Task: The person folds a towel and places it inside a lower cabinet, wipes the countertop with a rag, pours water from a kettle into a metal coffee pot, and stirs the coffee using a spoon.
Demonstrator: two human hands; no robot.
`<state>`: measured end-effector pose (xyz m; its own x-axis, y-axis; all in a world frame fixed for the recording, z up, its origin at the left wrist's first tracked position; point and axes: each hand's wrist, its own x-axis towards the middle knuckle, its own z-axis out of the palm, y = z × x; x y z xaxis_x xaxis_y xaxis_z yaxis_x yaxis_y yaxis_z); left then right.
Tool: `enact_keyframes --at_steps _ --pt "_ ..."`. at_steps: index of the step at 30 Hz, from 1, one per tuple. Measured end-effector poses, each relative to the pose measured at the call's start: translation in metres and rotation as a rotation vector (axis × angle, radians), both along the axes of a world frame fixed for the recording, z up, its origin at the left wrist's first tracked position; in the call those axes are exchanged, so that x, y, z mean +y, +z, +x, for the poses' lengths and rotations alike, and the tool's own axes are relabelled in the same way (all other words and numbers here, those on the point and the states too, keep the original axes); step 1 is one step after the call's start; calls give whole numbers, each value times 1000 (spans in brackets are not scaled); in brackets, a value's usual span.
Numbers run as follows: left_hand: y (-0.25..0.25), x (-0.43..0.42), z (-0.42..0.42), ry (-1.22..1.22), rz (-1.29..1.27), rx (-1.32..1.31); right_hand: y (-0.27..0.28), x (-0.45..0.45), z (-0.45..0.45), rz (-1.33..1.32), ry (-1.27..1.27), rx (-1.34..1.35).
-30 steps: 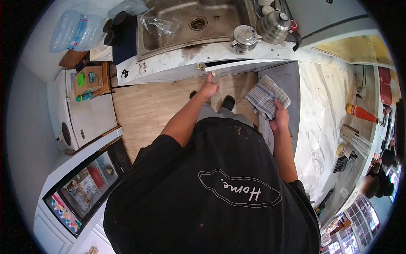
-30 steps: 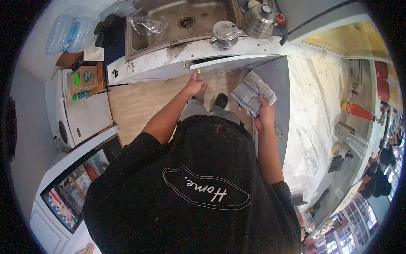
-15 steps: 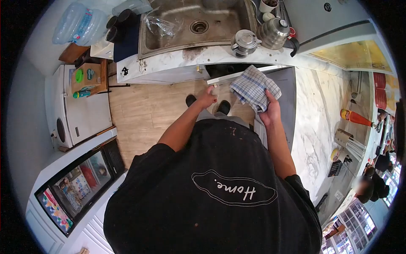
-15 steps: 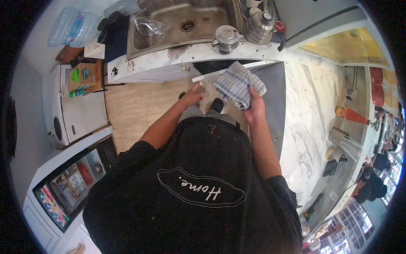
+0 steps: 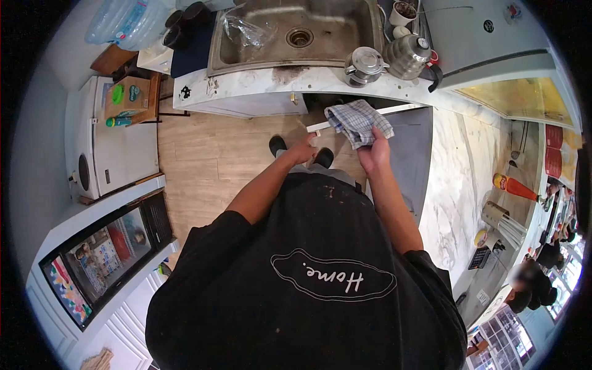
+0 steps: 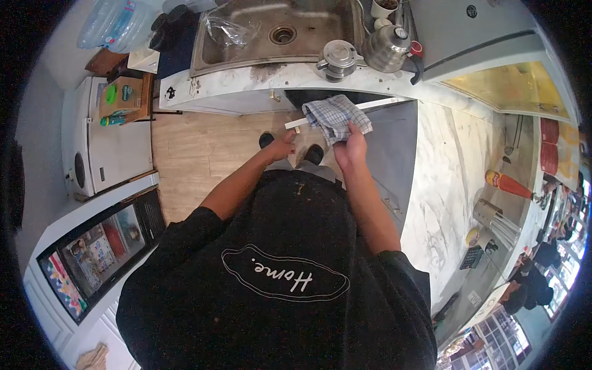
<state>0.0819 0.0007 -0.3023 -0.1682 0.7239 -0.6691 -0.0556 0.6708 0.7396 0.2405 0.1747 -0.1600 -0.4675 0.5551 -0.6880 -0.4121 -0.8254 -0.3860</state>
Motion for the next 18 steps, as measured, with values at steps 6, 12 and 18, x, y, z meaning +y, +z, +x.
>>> enact_keyframes --at_steps 6,12,18 --pt "7 -2 3 52 35 10 -25 6 -6 23 -49 -42" --pt "-33 -2 -10 -27 24 68 -57 15 -1 103 -56 -98" --pt "-28 2 -7 135 91 156 -70 17 0 83 -15 -116"
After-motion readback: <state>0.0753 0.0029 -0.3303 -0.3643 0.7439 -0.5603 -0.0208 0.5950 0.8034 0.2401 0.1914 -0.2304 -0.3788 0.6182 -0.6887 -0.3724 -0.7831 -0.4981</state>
